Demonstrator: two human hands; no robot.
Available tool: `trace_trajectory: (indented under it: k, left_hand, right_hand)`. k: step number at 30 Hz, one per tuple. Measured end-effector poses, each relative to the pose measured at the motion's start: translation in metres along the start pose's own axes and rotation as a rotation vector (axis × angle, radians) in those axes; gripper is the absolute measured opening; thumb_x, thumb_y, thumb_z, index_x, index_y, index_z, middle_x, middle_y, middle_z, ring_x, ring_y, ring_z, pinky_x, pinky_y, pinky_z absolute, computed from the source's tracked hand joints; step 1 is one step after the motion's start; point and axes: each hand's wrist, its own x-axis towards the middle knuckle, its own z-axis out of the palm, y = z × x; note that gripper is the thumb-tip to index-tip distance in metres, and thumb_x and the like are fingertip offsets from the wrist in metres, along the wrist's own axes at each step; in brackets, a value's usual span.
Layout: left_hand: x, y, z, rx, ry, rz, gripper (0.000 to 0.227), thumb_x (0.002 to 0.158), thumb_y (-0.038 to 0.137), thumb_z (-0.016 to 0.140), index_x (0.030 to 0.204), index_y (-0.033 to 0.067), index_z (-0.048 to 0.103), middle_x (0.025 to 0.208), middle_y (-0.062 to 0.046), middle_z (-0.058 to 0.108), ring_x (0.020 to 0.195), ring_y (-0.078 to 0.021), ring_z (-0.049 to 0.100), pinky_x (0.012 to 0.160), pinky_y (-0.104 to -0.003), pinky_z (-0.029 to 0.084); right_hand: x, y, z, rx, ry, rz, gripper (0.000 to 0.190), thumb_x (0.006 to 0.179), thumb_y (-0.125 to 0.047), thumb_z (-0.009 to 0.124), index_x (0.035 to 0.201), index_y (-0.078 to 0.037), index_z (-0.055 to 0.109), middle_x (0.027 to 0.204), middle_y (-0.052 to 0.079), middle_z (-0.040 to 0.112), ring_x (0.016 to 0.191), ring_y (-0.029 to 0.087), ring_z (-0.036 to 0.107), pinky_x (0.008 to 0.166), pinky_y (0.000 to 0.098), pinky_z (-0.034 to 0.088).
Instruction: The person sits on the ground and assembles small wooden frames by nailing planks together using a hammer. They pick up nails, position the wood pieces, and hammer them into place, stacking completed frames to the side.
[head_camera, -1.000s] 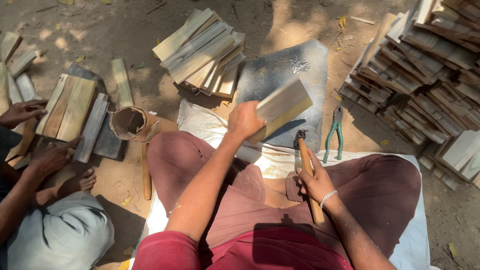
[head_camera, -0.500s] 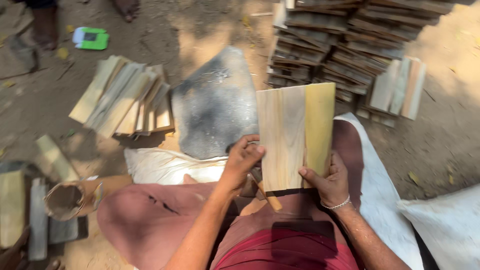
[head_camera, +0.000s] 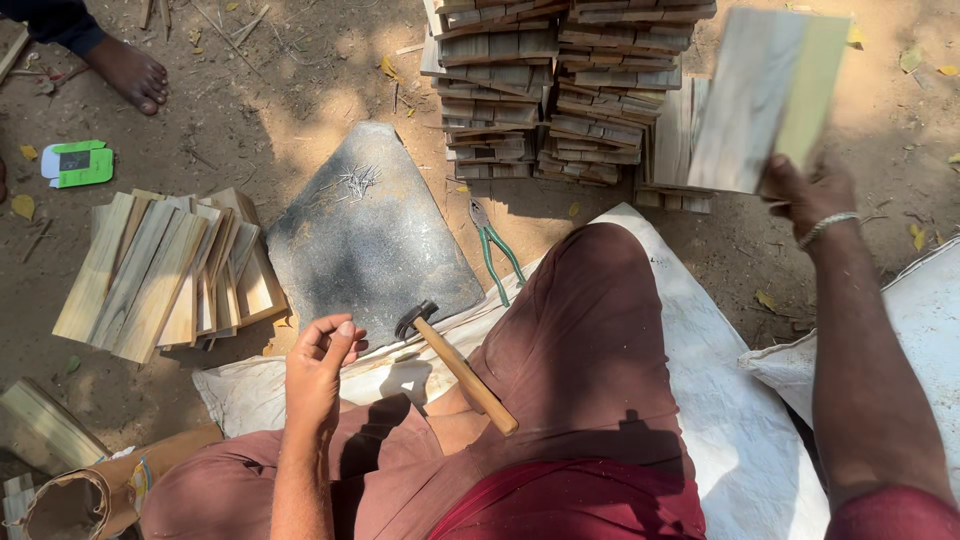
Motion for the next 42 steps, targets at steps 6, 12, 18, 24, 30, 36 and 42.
trace_trajectory:
  k: [6,12,18,24,30,36,42]
  left_hand:
    - [-0.018,-0.012,-0.032,0.078,0.078,-0.005,0.033,0.094,0.024,0.072,0.117,0.0005,0.069,0.097,-0.009,0.075,0.086,-0.0138,0.071,0.077,-0.025,0.052]
    - [-0.019,-0.001,-0.057,0.161,0.168,-0.023,0.033,0.096,0.024,0.072,0.118,-0.0011,0.069,0.097,-0.009,0.074,0.087,-0.0125,0.069,0.078,-0.023,0.051]
    - [-0.003,0.023,-0.077,0.219,0.303,0.180,0.032,0.095,0.018,0.077,0.119,-0.0014,0.069,0.097,-0.006,0.071,0.088,-0.0105,0.065,0.079,-0.024,0.051]
    - [0.047,0.016,-0.134,0.595,0.888,0.568,0.068,0.084,0.023,0.089,0.140,0.0039,0.055,0.138,-0.020,0.057,0.129,-0.0363,0.056,0.113,-0.045,0.045]
    - [0.098,0.015,-0.167,0.677,0.992,0.276,0.121,0.063,0.042,0.099,0.157,0.0097,0.029,0.162,-0.036,0.010,0.152,-0.0529,0.007,0.123,-0.058,0.015]
    - [0.129,0.004,-0.213,0.778,0.949,0.170,0.139,0.056,0.047,0.100,0.162,0.0127,0.017,0.164,-0.038,0.004,0.154,-0.0520,0.004,0.126,-0.057,0.012]
    - [0.145,-0.015,-0.237,0.652,0.867,0.174,0.143,0.051,0.047,0.100,0.162,0.0150,0.016,0.165,-0.034,0.005,0.155,-0.0486,0.005,0.127,-0.055,0.012]
  right_hand:
    - [0.047,0.113,0.044,-0.724,0.184,-0.168,0.080,0.088,-0.038,0.088,0.155,-0.016,0.052,0.144,0.029,0.050,0.128,0.044,0.053,0.102,0.0542,0.047]
    - [0.070,0.128,0.082,-0.720,0.075,-0.158,0.063,0.090,-0.042,0.082,0.148,-0.029,0.061,0.158,0.030,0.031,0.139,0.049,0.044,0.111,0.0516,0.043]
    - [0.041,0.087,0.081,-0.728,0.171,-0.358,0.061,0.095,-0.038,0.087,0.146,-0.013,0.064,0.149,0.037,0.035,0.140,0.054,0.034,0.109,0.0571,0.035]
    - [-0.080,-0.009,0.165,-0.109,-0.045,-0.699,0.041,0.109,-0.016,0.073,0.141,0.005,0.058,0.139,0.017,0.060,0.120,0.023,0.057,0.103,0.0385,0.044]
    - [-0.161,-0.113,0.322,-0.192,-0.606,-0.993,0.042,0.106,-0.017,0.074,0.144,-0.004,0.062,0.138,0.014,0.064,0.122,0.024,0.064,0.104,0.0340,0.052]
    - [-0.205,-0.187,0.540,-0.339,-1.052,-0.987,0.066,0.098,-0.033,0.067,0.155,-0.010,0.046,0.149,0.018,0.056,0.128,0.030,0.059,0.099,0.0424,0.052]
    - [-0.239,-0.222,0.727,-0.373,-1.188,-0.935,0.069,0.097,-0.023,0.064,0.159,-0.008,0.038,0.161,0.020,0.043,0.149,0.036,0.043,0.119,0.0408,0.037]
